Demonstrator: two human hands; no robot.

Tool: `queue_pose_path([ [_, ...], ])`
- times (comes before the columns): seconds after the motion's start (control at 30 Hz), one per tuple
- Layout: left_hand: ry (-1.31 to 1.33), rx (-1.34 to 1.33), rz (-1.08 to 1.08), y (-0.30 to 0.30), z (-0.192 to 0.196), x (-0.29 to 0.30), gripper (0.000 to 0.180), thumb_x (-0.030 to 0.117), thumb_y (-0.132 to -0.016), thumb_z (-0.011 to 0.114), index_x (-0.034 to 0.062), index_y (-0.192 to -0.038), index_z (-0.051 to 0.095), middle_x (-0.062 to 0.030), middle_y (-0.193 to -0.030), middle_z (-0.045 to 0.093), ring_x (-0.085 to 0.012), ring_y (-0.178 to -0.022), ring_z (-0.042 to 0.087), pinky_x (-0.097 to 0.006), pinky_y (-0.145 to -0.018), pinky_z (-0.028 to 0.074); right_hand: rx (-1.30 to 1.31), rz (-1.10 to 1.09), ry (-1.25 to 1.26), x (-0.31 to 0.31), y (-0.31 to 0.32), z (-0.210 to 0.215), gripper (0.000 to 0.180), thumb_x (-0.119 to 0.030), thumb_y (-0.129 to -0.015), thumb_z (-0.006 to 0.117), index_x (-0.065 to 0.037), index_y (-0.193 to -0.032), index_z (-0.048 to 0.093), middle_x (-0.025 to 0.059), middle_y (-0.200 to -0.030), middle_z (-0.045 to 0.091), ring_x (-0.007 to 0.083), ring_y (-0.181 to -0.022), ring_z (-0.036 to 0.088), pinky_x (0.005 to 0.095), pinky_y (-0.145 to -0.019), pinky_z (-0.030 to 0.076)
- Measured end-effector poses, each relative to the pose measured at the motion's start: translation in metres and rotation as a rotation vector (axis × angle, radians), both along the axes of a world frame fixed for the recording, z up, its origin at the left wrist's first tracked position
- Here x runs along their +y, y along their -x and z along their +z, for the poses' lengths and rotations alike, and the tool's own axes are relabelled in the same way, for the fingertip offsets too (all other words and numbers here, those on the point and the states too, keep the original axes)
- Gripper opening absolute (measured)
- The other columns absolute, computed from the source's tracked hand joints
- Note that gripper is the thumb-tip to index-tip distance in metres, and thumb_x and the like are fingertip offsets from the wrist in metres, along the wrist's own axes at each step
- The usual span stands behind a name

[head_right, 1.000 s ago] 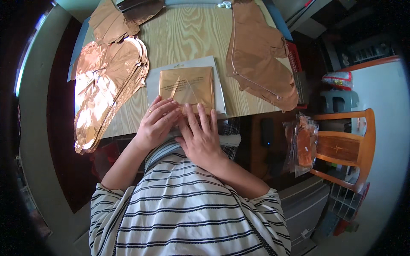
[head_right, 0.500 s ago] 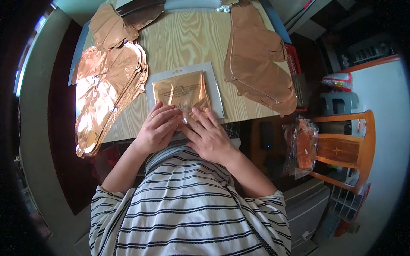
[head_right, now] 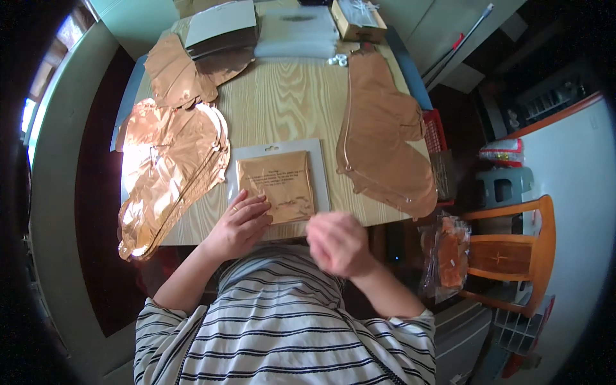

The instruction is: Folding metallic balloons and placing them into plastic packaging with cardboard header inserts.

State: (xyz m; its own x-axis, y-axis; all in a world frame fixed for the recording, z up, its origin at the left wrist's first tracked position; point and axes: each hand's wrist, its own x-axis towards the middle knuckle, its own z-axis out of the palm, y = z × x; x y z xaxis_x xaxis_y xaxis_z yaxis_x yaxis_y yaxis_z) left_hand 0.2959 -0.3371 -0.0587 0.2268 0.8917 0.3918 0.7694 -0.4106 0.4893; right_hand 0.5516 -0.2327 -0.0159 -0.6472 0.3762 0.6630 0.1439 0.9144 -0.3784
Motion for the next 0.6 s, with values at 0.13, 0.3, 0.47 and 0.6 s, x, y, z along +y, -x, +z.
queue_pose_path([
  [0.13, -0.007, -0.014, -0.002, 0.0, -0.003, 0.004, 0.028, 0.008, -0.081, 0.078, 0.006, -0.108, 0.072, -0.0122, -0.122, 0.065, -0.0327, -0.126, 0.06, -0.055, -0.115, 0.037, -0.018, -0.109, 0.395, 0.117, 0.046, 0.013, 0.012, -0.011, -0.092, 0.066, -0.001, -0.097, 0.072, 0.0155, -0.092, 0.072, 0.0306, -0.086, 0.07, 0.0374, -0.077, 0.054],
  [0.3, 0.005, -0.024, -0.036, 0.003, -0.003, 0.008, 0.028, 0.007, -0.08, 0.077, 0.0054, -0.108, 0.07, -0.0123, -0.121, 0.065, -0.0321, -0.127, 0.059, -0.055, -0.118, 0.032, -0.066, -0.225, 0.259, 0.271, 0.107, -0.026, 0.018, -0.02, -0.093, 0.064, -0.004, -0.097, 0.074, 0.0148, -0.09, 0.073, 0.0332, -0.084, 0.071, 0.0413, -0.075, 0.055],
  [0.47, 0.036, -0.062, -0.04, 0.007, 0.001, 0.006, 0.026, 0.007, -0.081, 0.077, 0.006, -0.106, 0.071, -0.0099, -0.117, 0.067, -0.0287, -0.127, 0.06, -0.053, -0.119, 0.031, -0.22, -0.424, 0.3, 0.364, 0.151, -0.008, 0.025, -0.027, -0.088, 0.06, -0.009, -0.089, 0.077, 0.0178, -0.087, 0.072, 0.0352, -0.085, 0.071, 0.0448, -0.076, 0.055],
  [0.6, 0.059, -0.116, -0.045, 0.008, 0.005, 0.009, 0.024, 0.009, -0.082, 0.077, 0.0082, -0.105, 0.073, -0.0081, -0.116, 0.068, -0.0255, -0.126, 0.061, -0.052, -0.119, 0.032, -0.092, -0.679, 0.224, 0.451, 0.156, 0.031, 0.026, -0.031, -0.083, 0.063, -0.01, -0.086, 0.078, 0.0169, -0.09, 0.074, 0.0372, -0.088, 0.072, 0.0455, -0.08, 0.057],
])
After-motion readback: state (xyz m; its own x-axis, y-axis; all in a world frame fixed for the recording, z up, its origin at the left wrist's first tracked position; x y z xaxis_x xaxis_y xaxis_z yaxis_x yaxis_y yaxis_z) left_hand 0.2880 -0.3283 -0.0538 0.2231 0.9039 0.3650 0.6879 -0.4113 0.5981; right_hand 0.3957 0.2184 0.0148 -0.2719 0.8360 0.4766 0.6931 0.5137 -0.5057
